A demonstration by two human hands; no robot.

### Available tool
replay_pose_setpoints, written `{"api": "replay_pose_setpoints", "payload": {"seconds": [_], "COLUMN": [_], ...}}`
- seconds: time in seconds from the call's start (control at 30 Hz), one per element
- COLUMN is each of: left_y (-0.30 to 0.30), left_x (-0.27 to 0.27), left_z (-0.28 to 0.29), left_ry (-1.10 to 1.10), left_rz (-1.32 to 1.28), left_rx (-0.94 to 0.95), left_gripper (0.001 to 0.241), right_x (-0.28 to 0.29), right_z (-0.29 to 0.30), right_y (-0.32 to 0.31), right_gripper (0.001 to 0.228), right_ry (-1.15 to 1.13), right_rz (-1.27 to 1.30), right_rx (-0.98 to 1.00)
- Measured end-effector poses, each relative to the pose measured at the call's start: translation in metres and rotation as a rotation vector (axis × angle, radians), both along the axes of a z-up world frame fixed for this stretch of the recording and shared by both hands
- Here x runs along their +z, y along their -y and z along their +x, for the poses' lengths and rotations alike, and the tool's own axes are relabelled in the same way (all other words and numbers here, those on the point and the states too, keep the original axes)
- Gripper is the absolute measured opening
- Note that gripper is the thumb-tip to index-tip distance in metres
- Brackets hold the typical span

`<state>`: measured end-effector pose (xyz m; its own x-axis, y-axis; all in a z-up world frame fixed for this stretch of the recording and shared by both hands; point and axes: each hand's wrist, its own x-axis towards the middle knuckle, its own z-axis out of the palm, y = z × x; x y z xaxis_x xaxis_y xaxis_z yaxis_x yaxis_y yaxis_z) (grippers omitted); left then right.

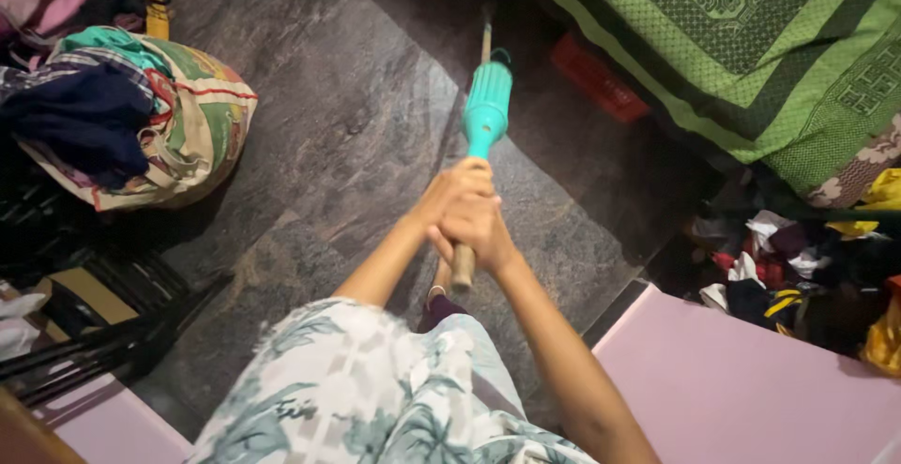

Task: The person mops a tiled floor using a teal spray mop, moving back and forth in a bedroom. The person navigates around a laundry bag and a bed while cleaning the floor surface.

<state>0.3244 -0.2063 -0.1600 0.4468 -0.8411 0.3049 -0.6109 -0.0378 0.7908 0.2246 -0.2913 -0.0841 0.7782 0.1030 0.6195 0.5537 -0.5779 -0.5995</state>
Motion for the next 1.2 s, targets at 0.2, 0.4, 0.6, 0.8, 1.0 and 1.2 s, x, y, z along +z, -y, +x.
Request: {"api": "replay_pose_setpoints", "payload": {"seconds": [0.2, 0.4, 0.6, 0.8, 1.0, 1.2], "left_y": [0.004, -0.06, -0.186, -0.305, -0.358, -0.348], "left_x": [-0.026, -0.012, 0.064, 0.167, 0.202, 0.182], "left_z": [0.017, -0.037, -0.107, -0.184, -0.227, -0.251], "left_ry": [-0.071, -0.064, 0.023, 0.067, 0.034, 0.131], "left_rz": [0.003, 0.02, 0.031, 0.024, -0.003, -0.145], "left_rx": [-0.067, -0.086, -0.215, -0.389, -0.467, -0.317], "left_gripper": [0.02, 0.017, 0.016, 0.017, 0.014, 0.012], "right_x": [-0.023, 0.008, 0.088, 0.188, 0.223, 0.202], "right_z": [0.008, -0.049, -0.126, -0.21, -0.252, -0.252], "right_y": [0.002, -0.066, -0.206, -0.314, -0.362, -0.365], "right_gripper": [0.022, 0.027, 0.03, 0.036, 0.043, 0.043], "right_ry": [-0.125, -0.161, -0.191, -0.312, -0.247, 0.152], "right_rz": [0.005, 0.024, 0.068, 0.143, 0.314, 0.352], "right_rx": [-0.013, -0.04, -0.152, -0.03, 0.163, 0.093]}}
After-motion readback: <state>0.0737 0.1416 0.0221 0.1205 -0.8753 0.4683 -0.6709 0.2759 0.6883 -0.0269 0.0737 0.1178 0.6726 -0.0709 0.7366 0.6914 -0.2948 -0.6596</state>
